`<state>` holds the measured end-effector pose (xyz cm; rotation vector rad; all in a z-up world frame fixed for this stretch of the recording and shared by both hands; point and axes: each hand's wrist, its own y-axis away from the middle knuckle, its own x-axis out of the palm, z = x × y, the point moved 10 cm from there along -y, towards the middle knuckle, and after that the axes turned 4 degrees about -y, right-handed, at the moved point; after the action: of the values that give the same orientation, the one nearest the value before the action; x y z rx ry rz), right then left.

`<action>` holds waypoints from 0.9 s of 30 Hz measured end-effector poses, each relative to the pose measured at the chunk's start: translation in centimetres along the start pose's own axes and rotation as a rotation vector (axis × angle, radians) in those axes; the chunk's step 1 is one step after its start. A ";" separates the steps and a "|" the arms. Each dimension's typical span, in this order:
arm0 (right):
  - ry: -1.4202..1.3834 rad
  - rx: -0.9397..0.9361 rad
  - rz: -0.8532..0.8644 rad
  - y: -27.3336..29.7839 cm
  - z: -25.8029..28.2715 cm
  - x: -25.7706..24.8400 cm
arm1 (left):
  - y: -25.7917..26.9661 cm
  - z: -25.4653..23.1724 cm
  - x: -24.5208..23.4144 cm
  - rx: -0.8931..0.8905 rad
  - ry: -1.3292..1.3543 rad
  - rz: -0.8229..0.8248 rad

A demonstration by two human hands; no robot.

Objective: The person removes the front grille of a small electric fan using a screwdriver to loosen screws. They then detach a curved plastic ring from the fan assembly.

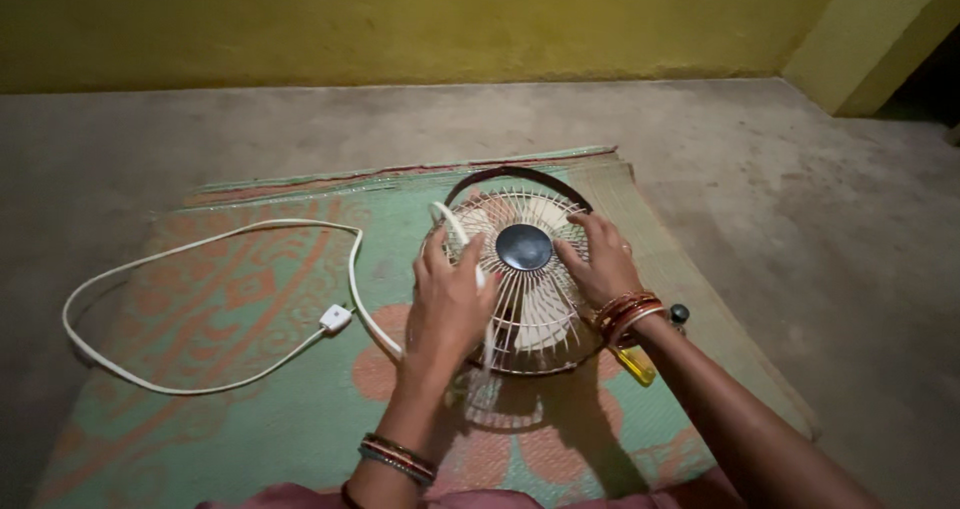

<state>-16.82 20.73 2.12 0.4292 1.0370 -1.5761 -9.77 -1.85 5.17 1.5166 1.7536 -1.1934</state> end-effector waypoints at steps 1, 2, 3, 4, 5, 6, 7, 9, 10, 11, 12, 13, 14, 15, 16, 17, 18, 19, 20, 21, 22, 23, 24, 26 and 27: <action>-0.012 -0.017 -0.001 0.0 0.1 0.1 | -0.1 0.8 -0.2 -0.025 0.039 0.000; -0.020 -0.032 -0.002 0.1 0.0 0.0 | -0.2 1.9 0.2 -0.076 0.071 0.041; -0.029 -0.046 -0.004 0.2 -0.1 -0.1 | -0.2 2.9 0.5 -0.127 0.103 0.084; -0.041 -0.046 0.003 0.2 -0.4 -0.1 | -0.4 3.8 0.9 -0.175 0.139 0.126; -0.053 -0.046 0.010 0.2 -0.7 -0.2 | -0.4 5.7 0.8 -0.291 0.204 0.126; -0.065 -0.047 0.019 0.2 -1.0 -0.4 | 0.0 7.9 0.6 -0.408 0.270 0.125; -0.071 -0.040 0.025 0.3 -1.2 -0.6 | -0.2 9.5 -1.0 -0.419 0.238 0.020; -0.089 -0.026 0.043 0.7 -1.7 -0.8 | 0.0 12.6 -5.1 -0.362 0.118 -0.204; -0.094 -0.042 0.042 0.9 -1.7 -1.1 | 0.3 13.2 -6.8 -0.288 0.033 -0.323; -0.099 -0.057 0.041 1.0 -1.6 -1.4 | 0.6 14.4 -6.7 -0.333 -0.052 -0.315; -0.106 -0.073 0.040 1.1 -1.3 -1.5 | 1.1 15.6 -6.8 -0.379 -0.137 -0.307; -0.132 -0.006 0.050 1.1 -1.8 -1.5 | 1.4 16.6 -6.8 -0.423 -0.223 -0.299; -0.157 0.060 0.058 1.0 -2.5 -1.4 | 1.4 16.8 -6.0 -0.433 -0.243 -0.290; -0.183 0.127 0.066 1.0 -3.2 -1.4 | 1.3 16.7 -5.0 -0.443 -0.262 -0.282; -0.206 0.220 0.044 1.0 -4.2 -1.6 | 1.3 16.6 -4.3 -0.452 -0.283 -0.274; -0.229 0.312 0.022 1.2 -5.2 -1.9 | 1.3 16.4 -3.7 -0.442 -0.321 -0.267; -0.250 0.405 -0.004 1.3 -6.1 -2.0 | 1.1 16.1 -2.9 -0.431 -0.357 -0.261; -0.318 0.579 0.049 2.1 -7.6 -1.2 | 0.9 16.0 -2.3 -0.419 -0.393 -0.254; -0.384 0.753 0.106 3.3 -9.0 -0.5 | 0.9 16.5 -1.6 -0.435 -0.346 -0.216; -0.452 0.925 0.167 4.6 -10.1 0.2 | 0.9 16.9 -0.9 -0.451 -0.299 -0.178; -0.602 0.926 0.165 4.6 -9.8 0.7 | 0.8 17.4 -0.2 -0.467 -0.251 -0.140; -0.752 0.923 0.163 4.7 -9.3 1.0 | 0.7 17.9 0.0 -0.484 -0.231 -0.127; -0.900 0.916 0.161 4.5 -8.8 1.2 | 0.6 18.4 0.2 -0.502 -0.211 -0.114; -0.960 0.918 0.186 3.5 -7.6 1.1 | 0.5 18.9 0.4 -0.525 -0.211 -0.085; -0.990 0.920 0.200 2.8 -6.8 1.1 | 0.4 19.0 0.5 -0.528 -0.232 -0.068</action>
<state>-16.30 25.55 -3.50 0.2679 -0.5030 -1.6948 -12.39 -18.12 -4.31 0.9768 1.7866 -0.8054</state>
